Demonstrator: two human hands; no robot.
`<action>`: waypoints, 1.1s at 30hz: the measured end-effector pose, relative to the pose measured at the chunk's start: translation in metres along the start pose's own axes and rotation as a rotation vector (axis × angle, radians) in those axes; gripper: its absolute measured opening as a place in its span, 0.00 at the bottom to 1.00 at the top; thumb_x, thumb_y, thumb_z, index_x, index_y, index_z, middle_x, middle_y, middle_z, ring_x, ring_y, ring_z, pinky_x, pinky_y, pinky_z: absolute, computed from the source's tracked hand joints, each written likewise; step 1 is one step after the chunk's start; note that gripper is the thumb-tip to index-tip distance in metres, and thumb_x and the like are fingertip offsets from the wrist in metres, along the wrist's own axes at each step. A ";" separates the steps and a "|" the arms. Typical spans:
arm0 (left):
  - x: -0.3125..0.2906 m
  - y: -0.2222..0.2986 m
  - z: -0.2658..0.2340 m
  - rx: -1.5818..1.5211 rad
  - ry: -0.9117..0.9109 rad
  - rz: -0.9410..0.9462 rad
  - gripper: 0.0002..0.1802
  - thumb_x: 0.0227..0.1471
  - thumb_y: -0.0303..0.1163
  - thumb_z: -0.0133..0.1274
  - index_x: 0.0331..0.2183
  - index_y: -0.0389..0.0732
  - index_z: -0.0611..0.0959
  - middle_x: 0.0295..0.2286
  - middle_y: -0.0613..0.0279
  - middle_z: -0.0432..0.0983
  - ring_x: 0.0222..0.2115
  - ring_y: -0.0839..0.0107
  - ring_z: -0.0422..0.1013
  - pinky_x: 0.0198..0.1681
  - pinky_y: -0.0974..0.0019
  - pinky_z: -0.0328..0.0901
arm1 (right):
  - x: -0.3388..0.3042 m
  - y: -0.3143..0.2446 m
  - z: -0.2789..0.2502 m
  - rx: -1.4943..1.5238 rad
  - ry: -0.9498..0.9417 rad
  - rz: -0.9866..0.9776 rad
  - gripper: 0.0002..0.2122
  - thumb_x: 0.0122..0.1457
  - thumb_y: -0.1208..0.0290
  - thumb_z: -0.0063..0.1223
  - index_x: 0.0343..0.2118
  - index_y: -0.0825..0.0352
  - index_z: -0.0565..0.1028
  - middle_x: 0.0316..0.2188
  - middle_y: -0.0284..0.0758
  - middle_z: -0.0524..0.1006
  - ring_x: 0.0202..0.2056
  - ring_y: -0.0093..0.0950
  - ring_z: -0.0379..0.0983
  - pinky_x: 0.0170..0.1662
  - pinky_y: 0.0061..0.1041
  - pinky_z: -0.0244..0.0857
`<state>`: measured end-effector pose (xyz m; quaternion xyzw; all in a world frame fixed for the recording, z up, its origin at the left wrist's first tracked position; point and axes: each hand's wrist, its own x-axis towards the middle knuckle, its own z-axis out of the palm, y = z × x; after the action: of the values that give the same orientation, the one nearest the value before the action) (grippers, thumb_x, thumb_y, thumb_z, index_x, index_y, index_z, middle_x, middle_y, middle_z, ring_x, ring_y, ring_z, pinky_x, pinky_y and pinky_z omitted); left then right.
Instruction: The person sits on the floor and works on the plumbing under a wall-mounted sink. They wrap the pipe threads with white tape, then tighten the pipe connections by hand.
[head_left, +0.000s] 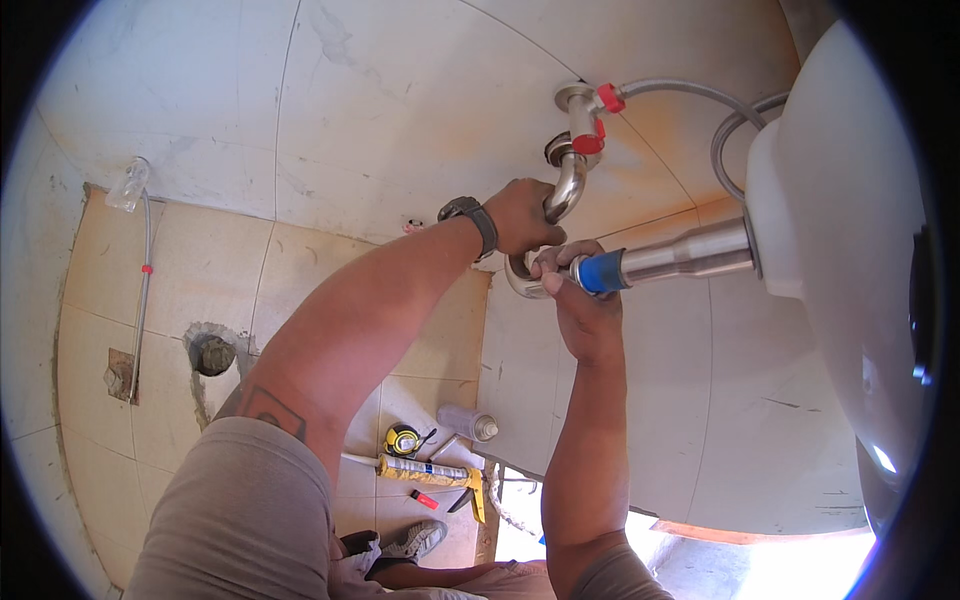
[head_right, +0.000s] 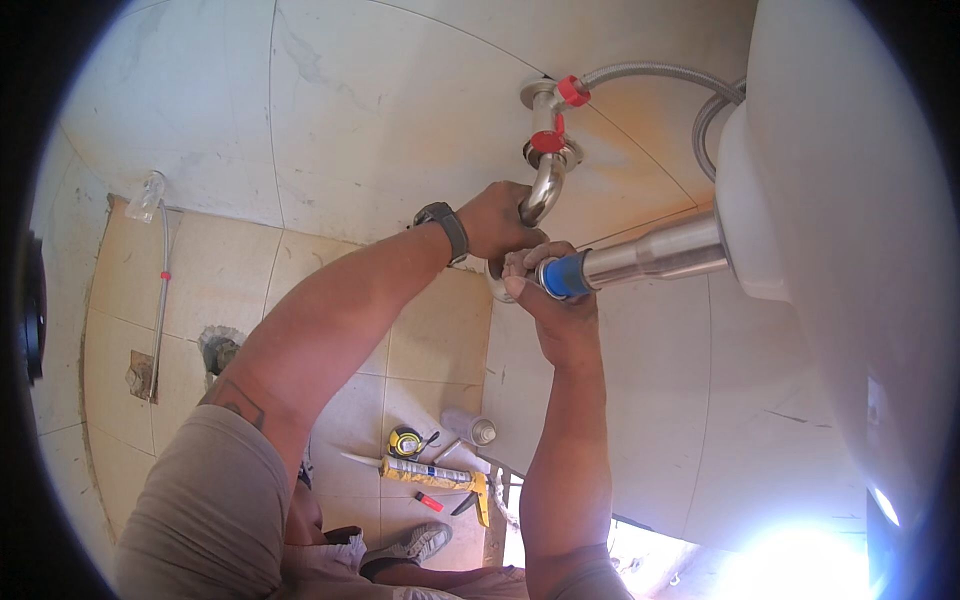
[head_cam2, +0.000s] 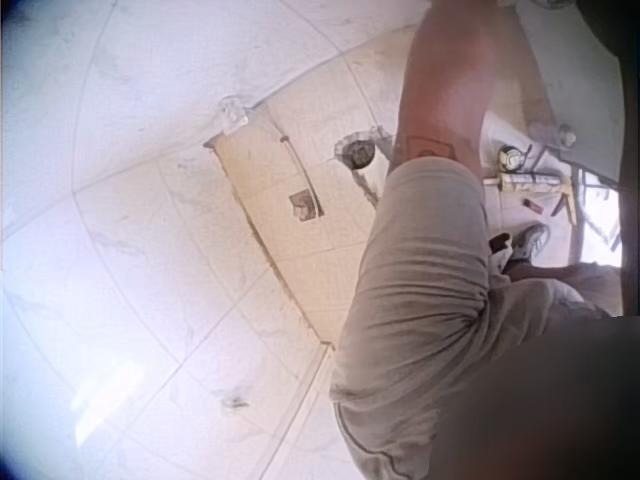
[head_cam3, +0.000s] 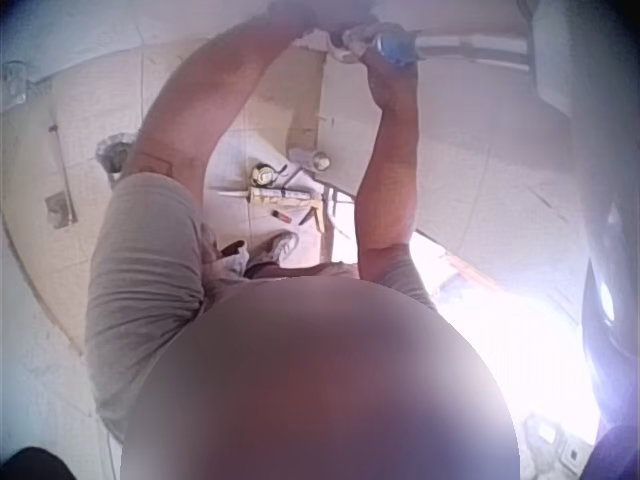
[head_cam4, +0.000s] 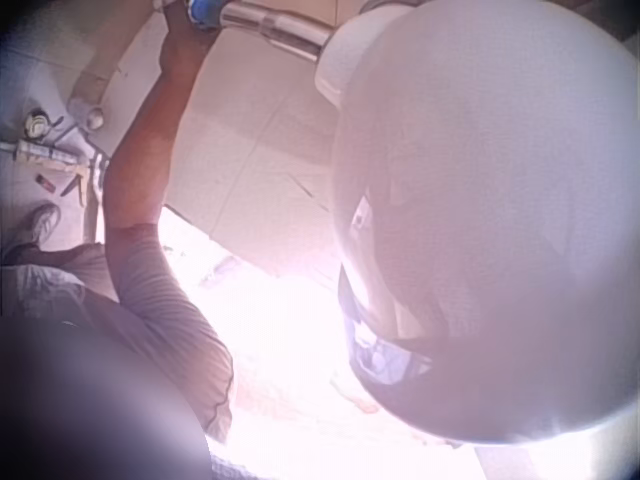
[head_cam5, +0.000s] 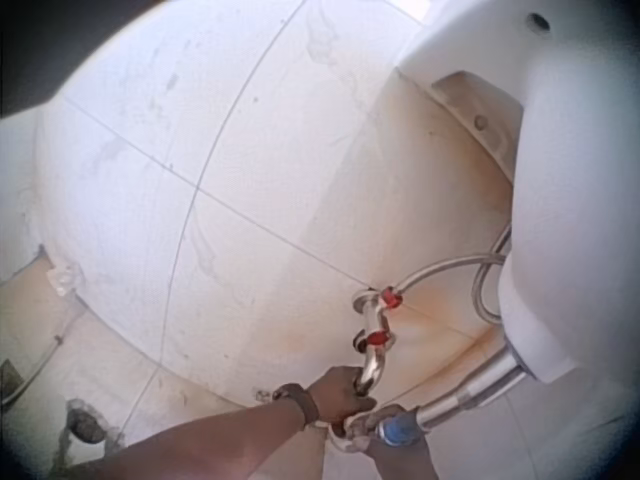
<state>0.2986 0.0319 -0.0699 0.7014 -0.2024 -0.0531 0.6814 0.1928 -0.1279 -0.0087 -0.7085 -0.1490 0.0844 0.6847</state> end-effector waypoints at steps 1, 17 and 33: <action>0.001 0.000 -0.002 -0.028 -0.034 -0.027 0.20 0.40 0.38 0.68 0.29 0.31 0.80 0.24 0.48 0.83 0.28 0.57 0.82 0.36 0.56 0.75 | 0.000 0.000 0.000 0.005 0.002 0.005 0.16 0.54 0.79 0.65 0.44 0.63 0.73 0.37 0.34 0.75 0.46 0.32 0.72 0.57 0.37 0.61; -0.002 -0.004 0.029 0.279 0.376 0.088 0.23 0.43 0.44 0.70 0.30 0.35 0.80 0.25 0.45 0.81 0.29 0.46 0.80 0.37 0.50 0.73 | -0.001 0.000 0.003 0.063 0.069 0.009 0.15 0.53 0.83 0.66 0.42 0.63 0.75 0.37 0.33 0.77 0.42 0.27 0.74 0.51 0.33 0.68; -0.015 -0.018 0.023 -0.022 0.272 0.047 0.20 0.46 0.36 0.67 0.38 0.34 0.81 0.33 0.45 0.82 0.35 0.55 0.81 0.40 0.55 0.74 | 0.008 -0.006 -0.013 -0.013 -0.097 0.005 0.19 0.51 0.78 0.70 0.44 0.64 0.74 0.37 0.34 0.79 0.45 0.29 0.77 0.52 0.32 0.71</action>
<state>0.2806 0.0151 -0.0922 0.6895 -0.1242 0.0562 0.7113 0.2041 -0.1372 -0.0016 -0.7084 -0.1809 0.1192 0.6717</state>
